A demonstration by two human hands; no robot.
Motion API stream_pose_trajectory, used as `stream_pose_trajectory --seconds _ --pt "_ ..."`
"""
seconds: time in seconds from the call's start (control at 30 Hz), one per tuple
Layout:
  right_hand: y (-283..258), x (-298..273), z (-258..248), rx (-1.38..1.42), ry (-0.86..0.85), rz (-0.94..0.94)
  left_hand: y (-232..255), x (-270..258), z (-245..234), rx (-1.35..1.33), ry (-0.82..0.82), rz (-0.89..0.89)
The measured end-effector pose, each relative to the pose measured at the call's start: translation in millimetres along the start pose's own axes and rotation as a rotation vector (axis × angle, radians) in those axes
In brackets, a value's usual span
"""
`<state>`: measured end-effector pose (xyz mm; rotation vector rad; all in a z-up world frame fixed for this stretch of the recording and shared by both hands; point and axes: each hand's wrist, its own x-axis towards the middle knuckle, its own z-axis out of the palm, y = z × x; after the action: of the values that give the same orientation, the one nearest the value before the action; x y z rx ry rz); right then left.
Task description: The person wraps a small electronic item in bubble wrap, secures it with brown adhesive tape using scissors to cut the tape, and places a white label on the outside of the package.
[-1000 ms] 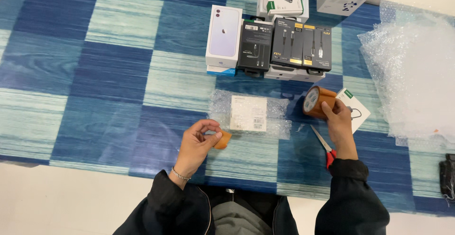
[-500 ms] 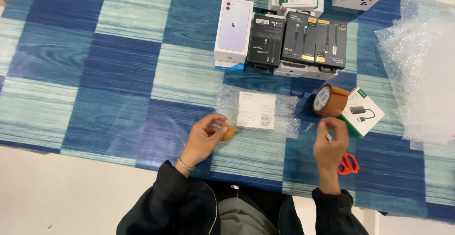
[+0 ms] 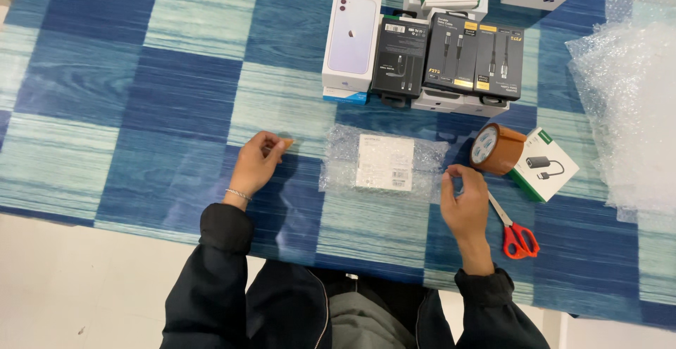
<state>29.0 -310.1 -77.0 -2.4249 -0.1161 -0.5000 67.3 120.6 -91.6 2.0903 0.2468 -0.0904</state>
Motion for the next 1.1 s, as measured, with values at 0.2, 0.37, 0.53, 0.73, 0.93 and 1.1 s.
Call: stream_pose_trajectory --seconds 0.2,0.37,0.53,0.73,0.93,1.1 --pt "12 4 3 -0.104 -0.171 0.000 33 -20 14 -0.677 -0.099 -0.013" --pt "41 -4 14 -0.090 -0.248 -0.073 4 -26 57 -0.561 -0.103 -0.067" --pt "32 0 -3 0.165 -0.396 -0.043 25 -44 63 -0.571 -0.119 -0.086" --pt "9 8 -12 0.215 -0.557 -0.148 54 -54 54 -0.615 -0.225 -0.056" --pt "-1 24 5 -0.180 -0.322 -0.647 41 -38 71 -0.461 -0.162 0.037" --pt "3 42 24 -0.193 -0.360 -0.628 73 -19 68 -0.256 -0.085 0.238"
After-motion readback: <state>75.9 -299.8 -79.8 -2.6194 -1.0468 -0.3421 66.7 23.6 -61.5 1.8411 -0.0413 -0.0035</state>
